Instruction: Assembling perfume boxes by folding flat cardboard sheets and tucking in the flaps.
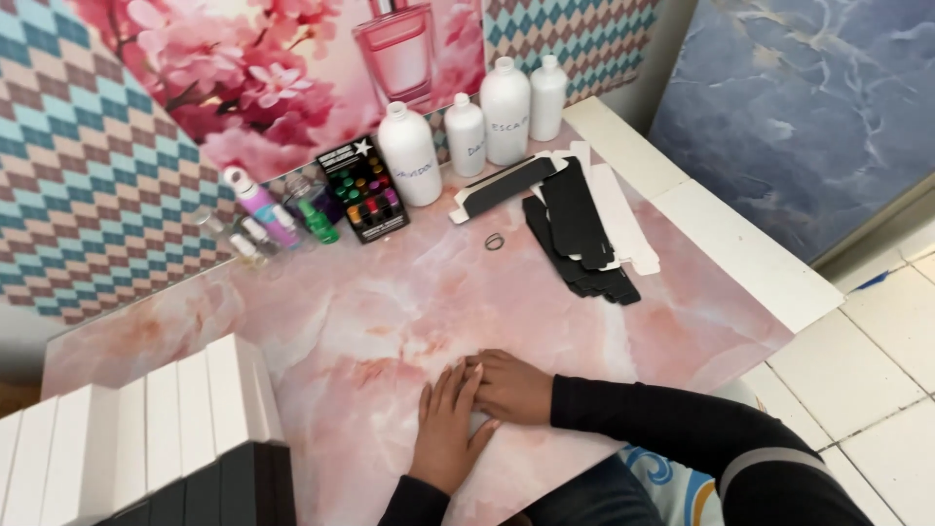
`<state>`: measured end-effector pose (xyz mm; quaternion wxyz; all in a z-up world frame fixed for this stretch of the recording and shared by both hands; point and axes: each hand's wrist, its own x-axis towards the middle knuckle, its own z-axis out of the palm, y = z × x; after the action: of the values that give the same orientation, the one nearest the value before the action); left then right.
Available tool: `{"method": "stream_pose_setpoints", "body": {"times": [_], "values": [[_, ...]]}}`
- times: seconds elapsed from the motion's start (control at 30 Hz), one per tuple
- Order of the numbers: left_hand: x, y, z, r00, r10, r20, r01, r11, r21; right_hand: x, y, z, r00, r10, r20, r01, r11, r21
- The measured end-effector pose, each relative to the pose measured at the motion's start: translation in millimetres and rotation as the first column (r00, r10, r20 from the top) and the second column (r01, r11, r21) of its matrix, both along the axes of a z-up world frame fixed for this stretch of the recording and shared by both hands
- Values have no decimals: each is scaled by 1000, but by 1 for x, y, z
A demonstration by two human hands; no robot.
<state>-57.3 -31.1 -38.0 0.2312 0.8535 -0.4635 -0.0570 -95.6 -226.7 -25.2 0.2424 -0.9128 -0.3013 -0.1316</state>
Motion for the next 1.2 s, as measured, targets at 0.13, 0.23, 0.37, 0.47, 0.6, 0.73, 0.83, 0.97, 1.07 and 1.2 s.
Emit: {"method": "stream_pose_setpoints", "body": {"times": [0.13,0.23,0.37,0.47,0.6,0.73,0.83,0.97,1.07,1.2], "values": [[3,-6,-2,1000,8,13,-8,1000,12,3,-8,-20,999,-34,-23,33,999,-24],[8,-20,-1,1000,4,10,-4,1000,29,6,-21,-22,999,-24,-45,25,999,23],[21,-57,2,999,-40,-28,39,998,-50,15,-54,-16,990,-98,106,101,995,-26],[31,-95,5,994,-82,-68,71,987,-143,23,-92,-34,965,-197,172,214,973,-84],[45,-152,-5,965,-71,-252,24,982,-187,45,-144,-86,885,-400,238,425,903,-65],[62,-195,-13,947,-86,-310,-7,958,-286,60,-171,-104,841,-492,224,507,862,-12],[66,-217,6,872,-89,-481,-134,902,-411,50,-170,-73,817,-555,155,562,827,-3],[71,-241,30,665,-96,-741,-301,873,-384,45,-173,-60,807,-589,43,586,808,58],[78,-254,24,520,-127,-845,-387,846,-365,44,-181,-60,765,-644,28,643,765,17],[77,-266,41,239,-146,-960,-601,754,-264,47,-187,-69,686,-727,-5,727,686,-39]]}}
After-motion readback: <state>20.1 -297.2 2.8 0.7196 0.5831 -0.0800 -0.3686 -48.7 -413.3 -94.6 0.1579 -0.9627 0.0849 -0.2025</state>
